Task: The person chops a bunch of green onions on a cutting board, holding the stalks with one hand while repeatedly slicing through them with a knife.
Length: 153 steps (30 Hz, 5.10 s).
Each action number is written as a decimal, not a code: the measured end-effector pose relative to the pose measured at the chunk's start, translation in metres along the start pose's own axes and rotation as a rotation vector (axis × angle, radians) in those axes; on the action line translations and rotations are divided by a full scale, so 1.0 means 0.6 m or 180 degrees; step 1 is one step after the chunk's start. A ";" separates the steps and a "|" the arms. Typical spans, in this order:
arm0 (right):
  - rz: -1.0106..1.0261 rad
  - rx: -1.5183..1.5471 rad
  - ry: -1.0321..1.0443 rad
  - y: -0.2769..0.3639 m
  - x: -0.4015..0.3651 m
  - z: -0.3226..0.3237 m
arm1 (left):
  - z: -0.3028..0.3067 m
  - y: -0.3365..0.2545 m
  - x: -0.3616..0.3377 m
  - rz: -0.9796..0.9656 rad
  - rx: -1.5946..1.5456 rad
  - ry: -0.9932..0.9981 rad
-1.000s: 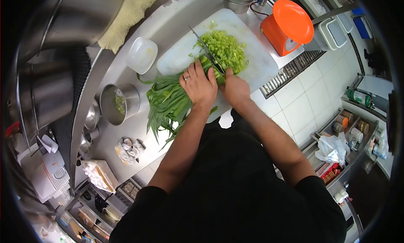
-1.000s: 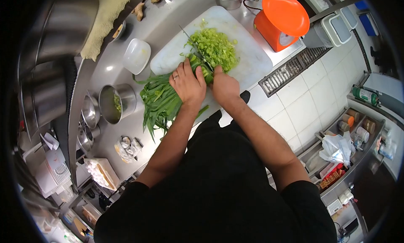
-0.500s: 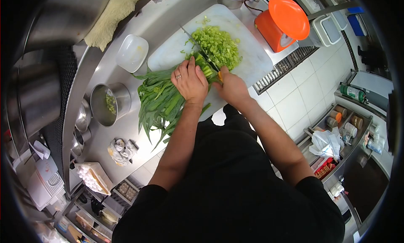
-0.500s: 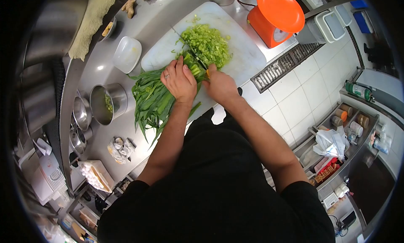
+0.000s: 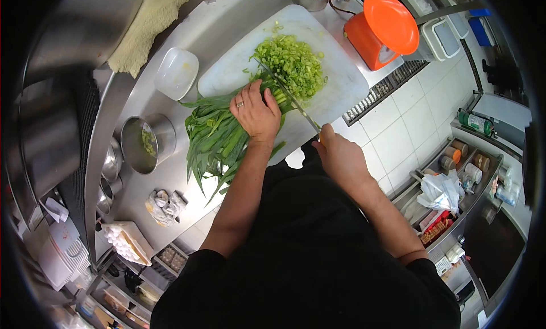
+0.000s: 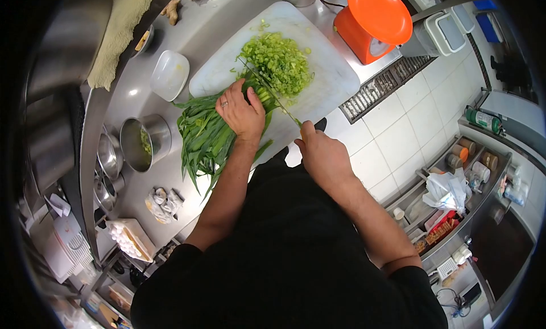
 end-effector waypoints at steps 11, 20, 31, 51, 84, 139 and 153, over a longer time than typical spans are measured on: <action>0.0043 0.0216 0.0039 -0.025 0.107 -0.075 | -0.007 -0.007 0.006 -0.0184 0.0325 0.0099; 0.0387 -0.0085 -0.0201 0.012 0.127 -0.002 | -0.005 -0.008 0.010 -0.0155 0.0348 0.0091; 0.0182 -0.0364 -0.0231 0.026 0.000 0.003 | -0.007 -0.003 0.012 -0.0089 0.0269 0.0076; 0.0320 -0.0084 -0.0078 0.009 0.169 -0.048 | -0.008 -0.007 0.021 -0.0230 0.0353 -0.0005; 0.0215 0.0037 0.0046 0.005 0.172 -0.033 | -0.011 -0.003 0.023 -0.0167 0.0254 0.0125; -0.0030 0.0067 0.0124 0.007 0.127 -0.110 | -0.020 -0.001 0.026 -0.0246 0.0212 0.0282; 0.0035 0.0152 0.0048 0.003 0.145 -0.103 | -0.008 0.006 0.047 0.0034 0.0186 0.0709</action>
Point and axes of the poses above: each hand's wrist, its own x-axis towards the middle knuckle, its own z-axis out of the back of the hand, y = z × x, the point moved 9 cm from there along x, towards the middle knuckle, and after that the axes turned 1 degree about x, right-handed, at the moved point
